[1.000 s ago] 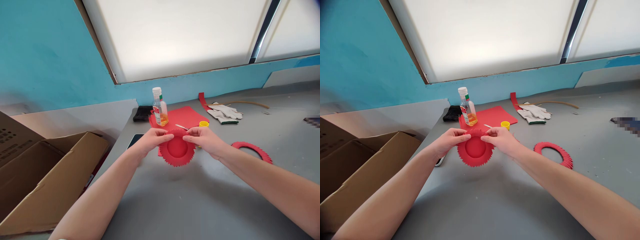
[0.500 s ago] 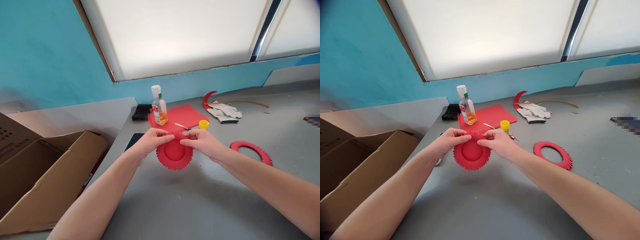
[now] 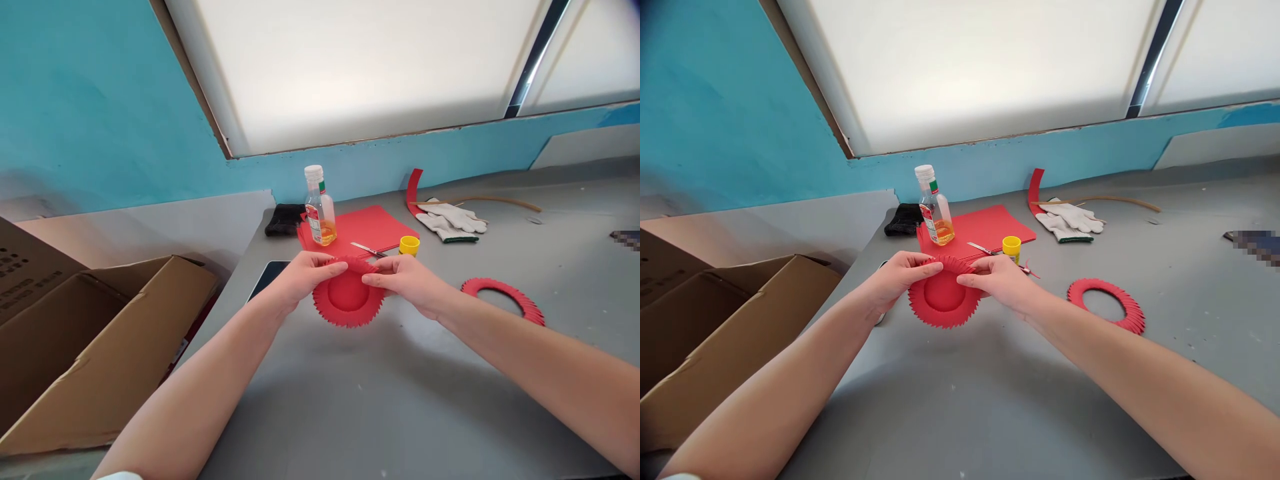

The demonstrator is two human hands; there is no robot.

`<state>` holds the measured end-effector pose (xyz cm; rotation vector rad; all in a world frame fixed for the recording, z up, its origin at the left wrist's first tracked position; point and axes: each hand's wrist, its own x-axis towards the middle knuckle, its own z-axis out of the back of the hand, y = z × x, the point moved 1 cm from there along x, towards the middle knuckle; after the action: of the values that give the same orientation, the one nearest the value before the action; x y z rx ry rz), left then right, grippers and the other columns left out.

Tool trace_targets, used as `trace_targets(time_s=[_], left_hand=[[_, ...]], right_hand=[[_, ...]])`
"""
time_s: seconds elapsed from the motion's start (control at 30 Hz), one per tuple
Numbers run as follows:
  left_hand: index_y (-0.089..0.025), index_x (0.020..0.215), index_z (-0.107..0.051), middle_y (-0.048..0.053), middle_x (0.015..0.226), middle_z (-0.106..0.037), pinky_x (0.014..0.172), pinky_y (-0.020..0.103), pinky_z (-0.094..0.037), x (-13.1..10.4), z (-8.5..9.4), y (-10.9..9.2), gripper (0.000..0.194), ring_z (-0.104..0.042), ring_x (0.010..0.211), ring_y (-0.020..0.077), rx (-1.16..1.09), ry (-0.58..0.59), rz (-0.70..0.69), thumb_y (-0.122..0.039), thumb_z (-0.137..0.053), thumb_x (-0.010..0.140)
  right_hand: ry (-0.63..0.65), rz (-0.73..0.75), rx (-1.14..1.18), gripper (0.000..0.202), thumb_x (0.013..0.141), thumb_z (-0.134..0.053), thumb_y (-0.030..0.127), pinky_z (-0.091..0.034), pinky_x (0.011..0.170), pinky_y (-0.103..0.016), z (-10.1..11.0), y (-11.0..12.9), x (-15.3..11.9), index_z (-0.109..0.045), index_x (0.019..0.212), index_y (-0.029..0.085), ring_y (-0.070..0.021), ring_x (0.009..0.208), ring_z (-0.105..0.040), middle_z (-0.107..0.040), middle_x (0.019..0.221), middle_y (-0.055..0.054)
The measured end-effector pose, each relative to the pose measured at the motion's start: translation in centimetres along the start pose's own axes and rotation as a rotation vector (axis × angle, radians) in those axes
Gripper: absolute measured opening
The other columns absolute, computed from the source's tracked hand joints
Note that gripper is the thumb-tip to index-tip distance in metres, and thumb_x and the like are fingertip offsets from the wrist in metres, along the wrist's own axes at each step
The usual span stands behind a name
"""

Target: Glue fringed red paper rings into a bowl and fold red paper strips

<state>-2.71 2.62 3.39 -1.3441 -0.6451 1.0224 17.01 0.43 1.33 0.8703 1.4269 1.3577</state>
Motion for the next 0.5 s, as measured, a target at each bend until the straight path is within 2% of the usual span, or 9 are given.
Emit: trace_targets(time_s=[0.1,0.2,0.33,0.43,0.5], left_hand=[[-0.016,0.088,-0.068,0.009,0.092,-0.067,0.071,0.033,-0.047,0.07,0.05,0.07,0.035,-0.061,0.083,0.0238,-0.080,-0.072,-0.032,-0.047,-0.066,0.071],[-0.016,0.090,-0.068,0.011,0.096,-0.067,0.073,0.035,-0.047,-0.01,0.34,-0.16,0.037,-0.061,0.086,0.0253,-0.094,-0.071,-0.024,-0.047,-0.067,0.070],[-0.017,0.084,-0.069,0.008,0.087,-0.067,0.068,0.032,-0.046,-0.17,0.62,-0.43,0.035,-0.061,0.081,0.0238,0.022,-0.011,0.017,-0.049,-0.065,0.070],[-0.017,0.075,-0.068,0.004,0.076,-0.065,0.059,0.028,-0.043,-0.16,0.52,-0.35,0.033,-0.058,0.069,0.0188,0.127,0.021,-0.007,-0.050,-0.064,0.070],[-0.017,0.075,-0.067,0.003,0.074,-0.064,0.057,0.026,-0.041,-0.15,0.35,-0.26,0.031,-0.057,0.066,0.0166,0.152,0.032,-0.048,-0.048,-0.065,0.071]], right_hand=[[0.027,-0.024,0.121,0.024,0.069,-0.068,0.037,-0.051,0.078,-0.029,-0.11,0.12,-0.01,-0.068,0.085,0.020,-0.0176,0.089,-0.062,-0.068,0.097,-0.005],[0.024,-0.056,0.164,0.024,0.067,-0.071,0.036,-0.052,0.080,-0.031,-0.05,0.08,0.03,-0.068,0.083,0.018,-0.0183,0.087,-0.063,-0.068,0.096,-0.007],[0.020,-0.035,0.080,0.022,0.066,-0.071,0.037,-0.052,0.075,-0.030,0.00,-0.12,0.01,-0.068,0.077,0.018,-0.0172,0.081,-0.063,-0.068,0.087,-0.005],[0.038,0.022,-0.031,0.018,0.068,-0.068,0.036,-0.050,0.070,-0.028,-0.15,-0.11,-0.20,-0.068,0.075,0.019,-0.0164,0.078,-0.061,-0.068,0.081,-0.003],[0.006,0.084,-0.134,0.017,0.069,-0.066,0.036,-0.047,0.064,-0.027,-0.28,0.10,-0.42,-0.068,0.075,0.021,-0.0155,0.073,-0.059,-0.066,0.075,-0.001]])
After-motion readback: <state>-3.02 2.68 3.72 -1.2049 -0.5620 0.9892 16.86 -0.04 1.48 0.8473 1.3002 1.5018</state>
